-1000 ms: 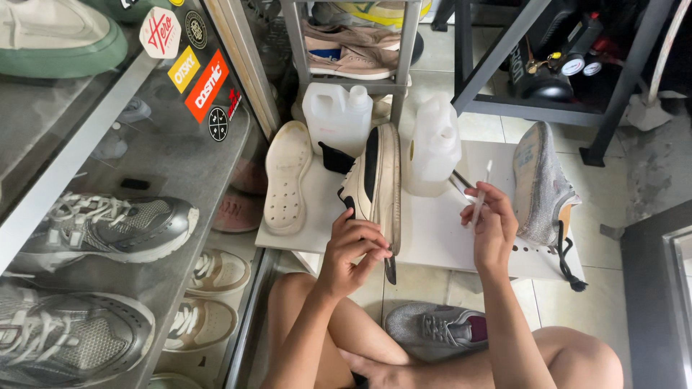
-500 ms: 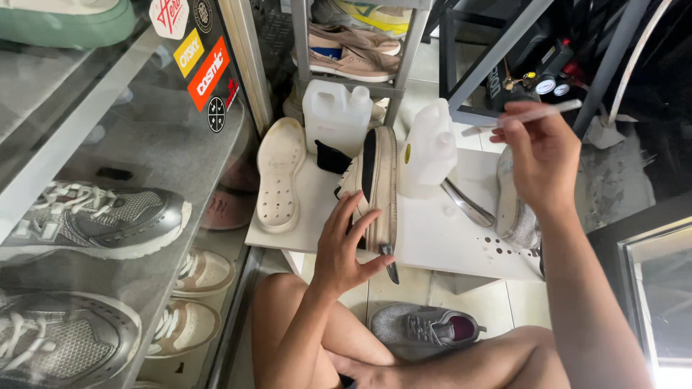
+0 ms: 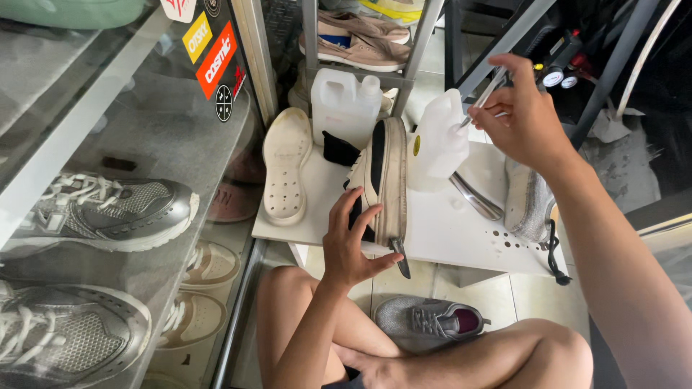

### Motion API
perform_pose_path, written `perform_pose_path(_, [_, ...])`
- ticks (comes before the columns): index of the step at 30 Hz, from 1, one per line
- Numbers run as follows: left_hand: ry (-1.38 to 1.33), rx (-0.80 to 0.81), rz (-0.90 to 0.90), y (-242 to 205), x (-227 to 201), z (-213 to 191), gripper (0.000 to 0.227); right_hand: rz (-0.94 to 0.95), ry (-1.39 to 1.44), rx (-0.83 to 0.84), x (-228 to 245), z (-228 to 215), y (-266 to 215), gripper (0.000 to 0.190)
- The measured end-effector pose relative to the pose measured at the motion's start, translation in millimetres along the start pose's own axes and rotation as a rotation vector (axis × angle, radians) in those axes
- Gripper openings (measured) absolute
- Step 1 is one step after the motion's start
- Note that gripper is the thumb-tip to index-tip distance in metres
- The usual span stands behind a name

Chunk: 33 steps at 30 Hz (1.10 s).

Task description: The person pours liquid from a plastic bottle onto a cotton swab and uses it to clean the side and sole of a sneaker. They then use a small brush to scrub the shoe's surface.

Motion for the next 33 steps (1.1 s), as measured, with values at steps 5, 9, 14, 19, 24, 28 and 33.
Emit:
perform_pose_path(5, [0.001, 0.024, 0.005, 2, -3, -2, 0.068, -0.112, 0.011, 0.019, -7, 5, 1, 0.022])
perform_pose_path(9, [0.004, 0.046, -0.009, 2, -1, 1, 0.068, -0.139, 0.045, 0.02, -10, 7, 2, 0.017])
perform_pose_path(14, [0.011, 0.054, -0.036, -7, 14, 12, 0.079, -0.167, 0.165, -0.004, -17, 10, 2, 0.018])
perform_pose_path(19, [0.013, 0.075, -0.05, -7, 14, 13, 0.079, -0.119, 0.132, 0.01, -23, 11, 1, 0.013])
perform_pose_path(24, [0.026, 0.094, -0.072, -6, 14, 13, 0.078, -0.044, 0.097, 0.066, -24, 18, 1, 0.011])
perform_pose_path(28, [0.021, 0.096, -0.065, -7, 16, 14, 0.079, -0.028, 0.109, 0.064, -28, 19, 0, 0.013])
perform_pose_path(33, [0.02, 0.117, -0.07, -7, 16, 15, 0.08, 0.019, 0.088, 0.102, -36, 21, 0, 0.012])
Point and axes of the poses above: each hand's wrist, its own y-axis towards the middle knuckle, its own z-axis out of the palm, x = y × z, the point moved 10 cm from there along y, towards the middle knuckle, and after that the axes turned 2 degrees about x, right-handed, at the moved point
